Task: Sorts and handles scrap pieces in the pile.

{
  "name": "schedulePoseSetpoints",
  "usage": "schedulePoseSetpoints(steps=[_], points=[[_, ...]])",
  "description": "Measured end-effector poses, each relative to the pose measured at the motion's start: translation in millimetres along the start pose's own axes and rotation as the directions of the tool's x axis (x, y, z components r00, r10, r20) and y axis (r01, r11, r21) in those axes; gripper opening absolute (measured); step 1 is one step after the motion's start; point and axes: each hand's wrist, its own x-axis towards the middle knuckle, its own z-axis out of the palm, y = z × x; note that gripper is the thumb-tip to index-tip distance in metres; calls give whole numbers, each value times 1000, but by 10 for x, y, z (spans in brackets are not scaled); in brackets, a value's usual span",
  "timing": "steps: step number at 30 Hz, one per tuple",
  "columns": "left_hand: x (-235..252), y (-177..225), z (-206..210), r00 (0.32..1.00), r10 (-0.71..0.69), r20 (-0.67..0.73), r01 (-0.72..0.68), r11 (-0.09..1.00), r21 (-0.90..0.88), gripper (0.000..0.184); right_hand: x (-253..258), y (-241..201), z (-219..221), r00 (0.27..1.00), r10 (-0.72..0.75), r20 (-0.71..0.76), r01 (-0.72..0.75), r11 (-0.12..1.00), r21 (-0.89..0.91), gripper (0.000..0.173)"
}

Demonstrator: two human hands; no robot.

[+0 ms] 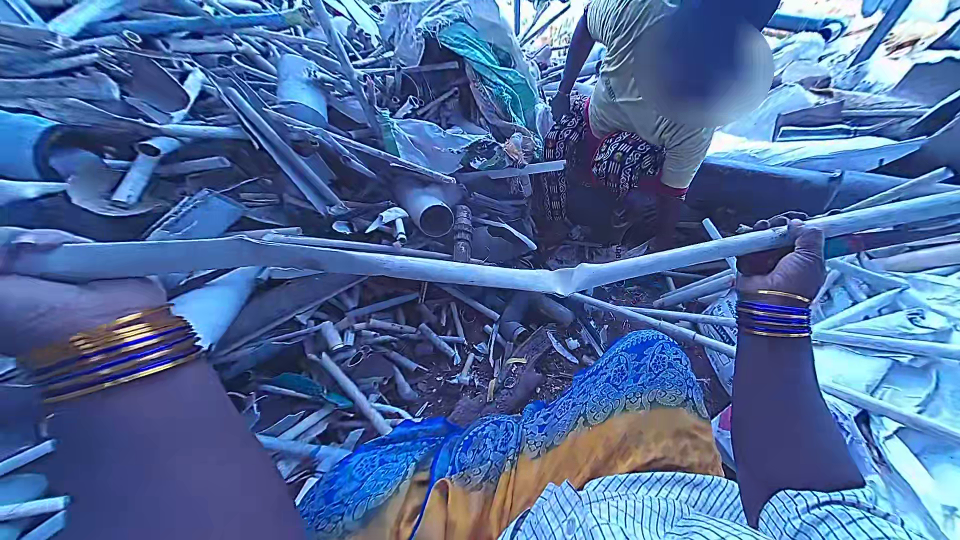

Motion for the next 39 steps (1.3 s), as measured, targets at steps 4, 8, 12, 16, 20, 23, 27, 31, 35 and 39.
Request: schedulePoseSetpoints(steps=[4,8,12,16,20,23,27,31,35,39], points=[[184,-354,-233,998,-41,-43,34,989,-143,39,-94,-5,-87,997,56,-50,-49,991,123,7],[352,-704,-611,991,-92,99,112,968,-224,51,-91,-141,-111,999,-19,-50,24,996,90,14],[-18,-572,-468,977,-171,125,196,955,-224,46,-87,-137,-153,992,-125,-22,124,991,-48,8],[-329,-469,-402,979,-135,154,148,987,-70,36,-188,91,-137,998,-66,21,69,964,-257,28],[-580,-360,-563,955,-173,242,168,985,40,32,-204,497,-51,988,136,78,-92,908,-410,37],[-644,-386,-910,859,-144,491,182,983,-30,40,-153,804,-16,975,218,49,-139,764,-629,48],[-492,-482,-1233,781,-57,622,195,968,-157,38,-127,1279,-90,923,381,-53,-264,529,-806,54],[-456,-511,-1226,922,-87,378,127,989,-81,40,-338,1720,-182,867,491,-87,-261,299,-918,56],[-405,-473,-1238,962,-112,248,89,991,104,45,-683,2063,-437,787,601,-142,-299,171,-939,53],[-437,-622,-1228,968,-195,159,165,969,185,44,-1011,2042,-498,701,681,-212,-315,29,-949,35]])
